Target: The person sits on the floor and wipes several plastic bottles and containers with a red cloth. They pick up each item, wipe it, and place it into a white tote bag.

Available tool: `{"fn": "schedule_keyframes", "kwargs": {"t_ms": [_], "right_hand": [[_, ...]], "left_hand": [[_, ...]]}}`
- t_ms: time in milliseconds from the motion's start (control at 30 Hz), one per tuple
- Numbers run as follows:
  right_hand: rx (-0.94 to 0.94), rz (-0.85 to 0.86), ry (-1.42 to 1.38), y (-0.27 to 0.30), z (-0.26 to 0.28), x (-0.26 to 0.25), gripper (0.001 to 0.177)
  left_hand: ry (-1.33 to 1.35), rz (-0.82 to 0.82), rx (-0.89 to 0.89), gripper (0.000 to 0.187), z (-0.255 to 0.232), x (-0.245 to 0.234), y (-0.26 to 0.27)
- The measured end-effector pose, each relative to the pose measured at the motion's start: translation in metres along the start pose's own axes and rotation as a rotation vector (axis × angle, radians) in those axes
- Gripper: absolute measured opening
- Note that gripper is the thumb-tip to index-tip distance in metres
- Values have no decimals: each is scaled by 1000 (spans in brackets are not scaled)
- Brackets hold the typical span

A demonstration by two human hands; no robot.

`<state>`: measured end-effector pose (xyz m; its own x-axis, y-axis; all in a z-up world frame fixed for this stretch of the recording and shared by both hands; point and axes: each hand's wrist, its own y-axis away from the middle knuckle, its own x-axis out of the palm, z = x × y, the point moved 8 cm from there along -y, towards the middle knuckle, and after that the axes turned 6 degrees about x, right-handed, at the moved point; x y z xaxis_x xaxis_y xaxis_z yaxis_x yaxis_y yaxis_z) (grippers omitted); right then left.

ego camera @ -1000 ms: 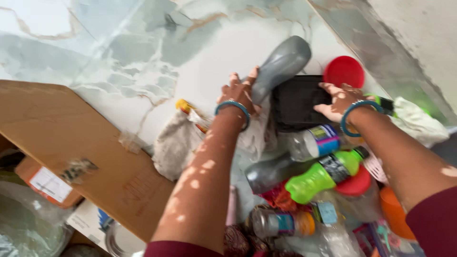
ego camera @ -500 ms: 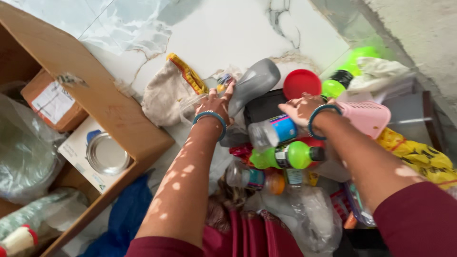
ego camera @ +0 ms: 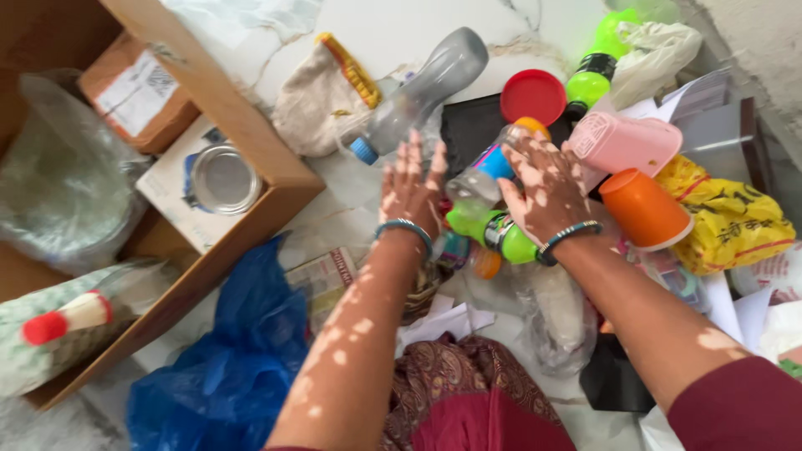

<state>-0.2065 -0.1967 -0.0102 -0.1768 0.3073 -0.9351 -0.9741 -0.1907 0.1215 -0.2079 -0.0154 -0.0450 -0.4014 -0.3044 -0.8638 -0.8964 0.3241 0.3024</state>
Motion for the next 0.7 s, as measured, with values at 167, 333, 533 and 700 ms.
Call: {"fn": "schedule_keyframes", "kwargs": {"t_ms": [167, 333, 533, 700], "right_hand": [[27, 42, 60, 41, 30, -1, 51], [56, 74, 85, 82, 57, 4, 49], [37, 122, 163, 128, 91, 17, 42], [135, 163, -12, 142, 97, 47, 40]], "left_hand": [[56, 170, -25, 88, -9, 8, 59], [42, 278, 6, 82, -16, 19, 115], [97, 476, -17, 68, -15, 56, 194], [145, 680, -65, 69, 0, 85, 219]]}}
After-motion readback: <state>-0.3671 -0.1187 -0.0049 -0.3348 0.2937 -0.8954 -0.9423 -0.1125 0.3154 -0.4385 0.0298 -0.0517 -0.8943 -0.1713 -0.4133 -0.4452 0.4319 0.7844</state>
